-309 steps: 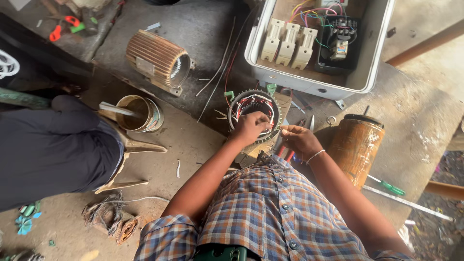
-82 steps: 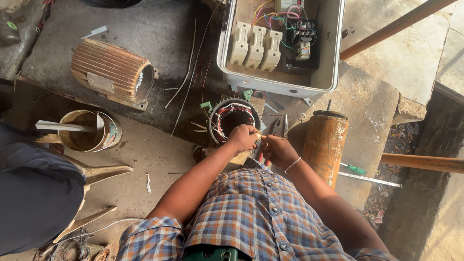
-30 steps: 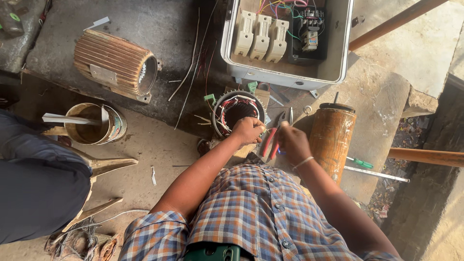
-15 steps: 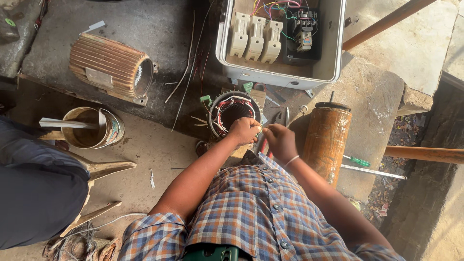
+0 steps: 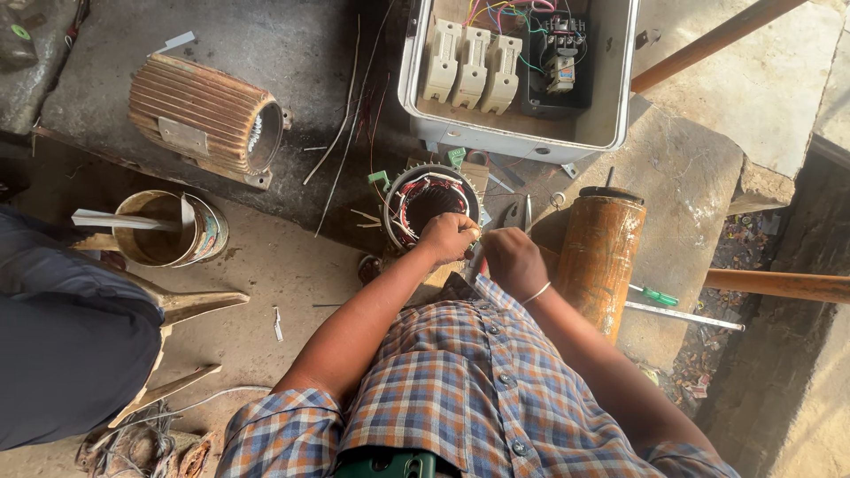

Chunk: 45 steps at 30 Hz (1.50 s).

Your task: The person works on an electric motor stator on a concrete workbench, threading and pressing insulated wire into the stator slots by hand and using pliers and scissors to cut and trim wire ends. They repeatedly reach for wire, form coils, and seat the windings inside the motor housing.

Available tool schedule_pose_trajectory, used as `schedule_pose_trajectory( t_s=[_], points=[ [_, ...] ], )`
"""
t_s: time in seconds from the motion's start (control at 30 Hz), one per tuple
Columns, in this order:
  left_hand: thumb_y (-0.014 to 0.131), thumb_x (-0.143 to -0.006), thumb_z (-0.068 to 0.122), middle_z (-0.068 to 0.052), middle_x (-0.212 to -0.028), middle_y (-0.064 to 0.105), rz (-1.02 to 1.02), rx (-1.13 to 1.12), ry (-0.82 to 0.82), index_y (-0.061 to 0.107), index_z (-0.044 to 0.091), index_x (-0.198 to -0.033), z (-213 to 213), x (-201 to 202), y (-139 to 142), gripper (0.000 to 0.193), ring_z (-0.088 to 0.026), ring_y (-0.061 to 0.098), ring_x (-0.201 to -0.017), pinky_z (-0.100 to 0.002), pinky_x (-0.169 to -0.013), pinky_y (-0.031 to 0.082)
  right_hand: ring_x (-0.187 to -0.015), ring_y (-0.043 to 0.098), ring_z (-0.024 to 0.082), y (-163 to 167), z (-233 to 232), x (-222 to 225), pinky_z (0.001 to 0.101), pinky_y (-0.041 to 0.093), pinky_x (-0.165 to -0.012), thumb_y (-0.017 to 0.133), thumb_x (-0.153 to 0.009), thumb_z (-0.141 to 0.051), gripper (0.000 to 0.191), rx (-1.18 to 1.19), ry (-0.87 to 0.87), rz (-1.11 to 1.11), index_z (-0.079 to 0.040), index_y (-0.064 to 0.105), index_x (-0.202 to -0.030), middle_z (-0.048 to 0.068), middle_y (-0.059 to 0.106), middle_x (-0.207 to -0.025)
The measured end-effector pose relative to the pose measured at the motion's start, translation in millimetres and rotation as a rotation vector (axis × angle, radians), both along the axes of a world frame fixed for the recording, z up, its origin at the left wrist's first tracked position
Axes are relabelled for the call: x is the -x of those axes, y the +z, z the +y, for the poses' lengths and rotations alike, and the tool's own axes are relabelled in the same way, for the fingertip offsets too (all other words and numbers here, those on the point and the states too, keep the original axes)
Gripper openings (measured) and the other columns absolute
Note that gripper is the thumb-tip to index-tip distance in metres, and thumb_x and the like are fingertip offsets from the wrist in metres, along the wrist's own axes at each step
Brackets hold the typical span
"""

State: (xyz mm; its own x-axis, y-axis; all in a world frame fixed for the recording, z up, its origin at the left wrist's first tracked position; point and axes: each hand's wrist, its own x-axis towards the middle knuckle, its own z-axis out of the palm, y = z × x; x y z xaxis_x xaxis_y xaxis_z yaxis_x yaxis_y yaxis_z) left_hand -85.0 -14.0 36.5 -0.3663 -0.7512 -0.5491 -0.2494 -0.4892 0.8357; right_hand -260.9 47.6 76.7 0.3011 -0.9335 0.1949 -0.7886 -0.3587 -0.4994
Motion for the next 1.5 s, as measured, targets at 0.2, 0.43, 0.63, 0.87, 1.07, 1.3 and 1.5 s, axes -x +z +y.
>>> schedule_pose_trajectory(
  t_s=[0.2, 0.43, 0.63, 0.87, 1.07, 1.3, 1.5],
  points=[
    [0.066, -0.091, 0.018, -0.010, -0.083, 0.077, -0.045, 0.021, -0.043, 0.077, 0.003, -0.101, -1, -3, 0, 0.021, -0.013, 0.075, -0.067, -0.026, -0.057, 0.061, -0.080, 0.070, 0.028, -14, 3, -3, 0.0375, 0.056, -0.074, 0.072, -0.089, -0.018, 0.021, -0.330, -0.198, -0.052, -0.003, 0.073, -0.104, 0.013, 0.070, -0.090],
    [0.068, -0.091, 0.017, -0.009, -0.087, 0.075, -0.016, -0.034, 0.006, 0.077, 0.001, -0.102, -1, -7, -5, 0.021, -0.015, 0.074, -0.068, -0.027, -0.057, 0.062, -0.089, 0.068, 0.029, 16, 9, 2, 0.0348, 0.055, -0.078, 0.066, -0.095, -0.010, 0.020, 0.291, 0.063, 0.139, -0.004, 0.068, -0.114, 0.014, 0.070, -0.103],
    [0.066, -0.093, 0.016, -0.009, -0.087, 0.077, 0.010, -0.047, -0.033, 0.075, 0.002, -0.103, -3, -16, -8, 0.020, -0.014, 0.076, -0.069, -0.026, -0.058, 0.062, -0.072, 0.064, 0.024, -19, 1, -24, 0.0326, 0.050, -0.067, 0.068, -0.104, -0.014, 0.018, -0.707, -0.568, -0.689, 0.001, 0.076, -0.107, 0.019, 0.069, -0.092],
    [0.067, -0.093, 0.017, -0.009, -0.087, 0.076, -0.012, -0.029, -0.024, 0.074, 0.001, -0.104, 3, -22, -2, 0.021, -0.013, 0.075, -0.069, -0.026, -0.057, 0.061, -0.094, 0.071, 0.028, 24, 10, -14, 0.0343, 0.057, -0.082, 0.066, -0.102, -0.017, 0.020, 0.022, -0.122, 0.035, -0.004, 0.069, -0.117, 0.015, 0.072, -0.106],
    [0.066, -0.093, 0.017, -0.009, -0.085, 0.077, 0.000, -0.013, -0.047, 0.074, 0.001, -0.104, 4, -22, -5, 0.021, -0.013, 0.076, -0.068, -0.025, -0.057, 0.061, -0.083, 0.071, 0.021, -6, 13, -20, 0.0323, 0.058, -0.072, 0.069, -0.098, -0.019, 0.027, -0.281, -0.282, -0.263, 0.000, 0.072, -0.118, 0.009, 0.076, -0.096],
    [0.065, -0.094, 0.019, -0.009, -0.083, 0.077, -0.007, 0.061, -0.034, 0.074, 0.001, -0.104, 14, -20, -4, 0.023, -0.015, 0.077, -0.067, -0.026, -0.056, 0.060, -0.076, 0.066, 0.023, -74, 30, 9, 0.0350, 0.055, -0.068, 0.061, -0.104, -0.039, 0.045, -1.090, -0.590, -1.059, 0.003, 0.073, -0.116, 0.010, 0.075, -0.094],
    [0.065, -0.094, 0.020, -0.008, -0.085, 0.076, 0.024, 0.054, -0.019, 0.073, 0.001, -0.108, 22, -21, 1, 0.025, -0.014, 0.076, -0.068, -0.027, -0.056, 0.061, -0.103, 0.065, 0.051, -66, 33, -4, 0.0548, 0.054, -0.084, 0.077, -0.086, -0.053, 0.082, -0.593, -0.502, 0.114, -0.004, 0.043, -0.143, 0.030, 0.064, -0.115]
  ],
)
